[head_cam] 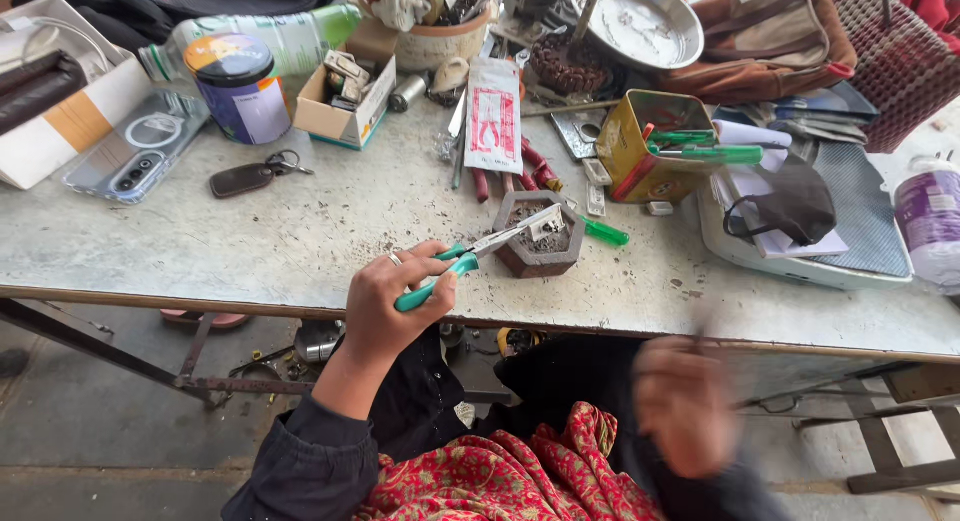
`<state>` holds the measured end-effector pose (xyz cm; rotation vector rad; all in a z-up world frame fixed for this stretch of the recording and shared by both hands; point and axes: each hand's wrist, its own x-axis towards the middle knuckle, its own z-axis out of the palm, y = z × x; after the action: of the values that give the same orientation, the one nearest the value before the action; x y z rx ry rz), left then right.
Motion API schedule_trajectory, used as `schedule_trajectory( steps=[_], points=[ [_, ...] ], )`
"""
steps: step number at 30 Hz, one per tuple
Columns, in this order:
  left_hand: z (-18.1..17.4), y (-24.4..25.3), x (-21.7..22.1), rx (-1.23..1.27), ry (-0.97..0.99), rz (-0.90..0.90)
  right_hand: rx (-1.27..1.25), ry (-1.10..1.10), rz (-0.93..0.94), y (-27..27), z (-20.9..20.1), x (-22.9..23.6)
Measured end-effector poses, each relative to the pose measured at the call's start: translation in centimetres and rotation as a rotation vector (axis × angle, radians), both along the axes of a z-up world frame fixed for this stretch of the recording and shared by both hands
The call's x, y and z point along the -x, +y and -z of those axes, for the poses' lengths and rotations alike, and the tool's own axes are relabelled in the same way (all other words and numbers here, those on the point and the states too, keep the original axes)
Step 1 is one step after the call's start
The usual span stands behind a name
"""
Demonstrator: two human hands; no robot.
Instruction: The person uses a screwdriver to adjust a small white plastic electrical component, then secures it in a vise and strikes it with a hammer. They use pliers to hold and manipulate the component while continuing to hammer it, then remove it from the vise and inspect it.
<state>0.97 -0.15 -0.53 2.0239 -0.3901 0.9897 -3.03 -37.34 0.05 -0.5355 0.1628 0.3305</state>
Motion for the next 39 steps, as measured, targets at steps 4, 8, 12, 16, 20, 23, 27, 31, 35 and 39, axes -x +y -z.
schedule_trajectory(
  steps=[4,8,12,16,20,23,27,31,35,39],
  points=[
    [-1.2,0.0,-0.5,0.023,0.054,0.018,0.512,-0.444,-0.180,-1.3,1.5,-1.1],
    [-0.9,0.3,-0.1,0.016,0.048,0.036,0.827,-0.721,0.126,-10.4,3.6,0.6],
    [0.0,-0.1,-0.1,0.016,0.055,-0.008,0.404,-0.765,0.161,-13.6,6.5,0.2],
    [-0.5,-0.4,0.6,0.020,0.028,0.012,0.727,-0.556,-0.029,-7.9,4.1,-0.9],
    [-1.0,-0.4,0.7,0.019,0.094,0.007,1.204,-0.597,0.171,-2.8,-3.2,1.0],
    [-0.9,-0.2,0.0,0.005,0.043,0.016,1.049,-0.694,0.459,-0.7,-5.9,2.3],
    [-0.9,-0.3,0.2,0.023,0.046,0.019,0.071,-0.237,0.060,1.6,-3.1,0.7],
    [-1.9,-0.5,0.4,0.040,0.083,0.029,1.566,-0.927,0.252,0.1,-0.7,-0.5],
    [-1.2,-0.4,0.4,0.027,0.078,0.031,1.696,-0.585,0.247,-3.7,-2.3,-0.5],
    [-0.6,-0.3,0.1,0.117,0.151,0.056,2.140,-0.596,0.190,-4.8,-4.4,-2.7]
  ],
)
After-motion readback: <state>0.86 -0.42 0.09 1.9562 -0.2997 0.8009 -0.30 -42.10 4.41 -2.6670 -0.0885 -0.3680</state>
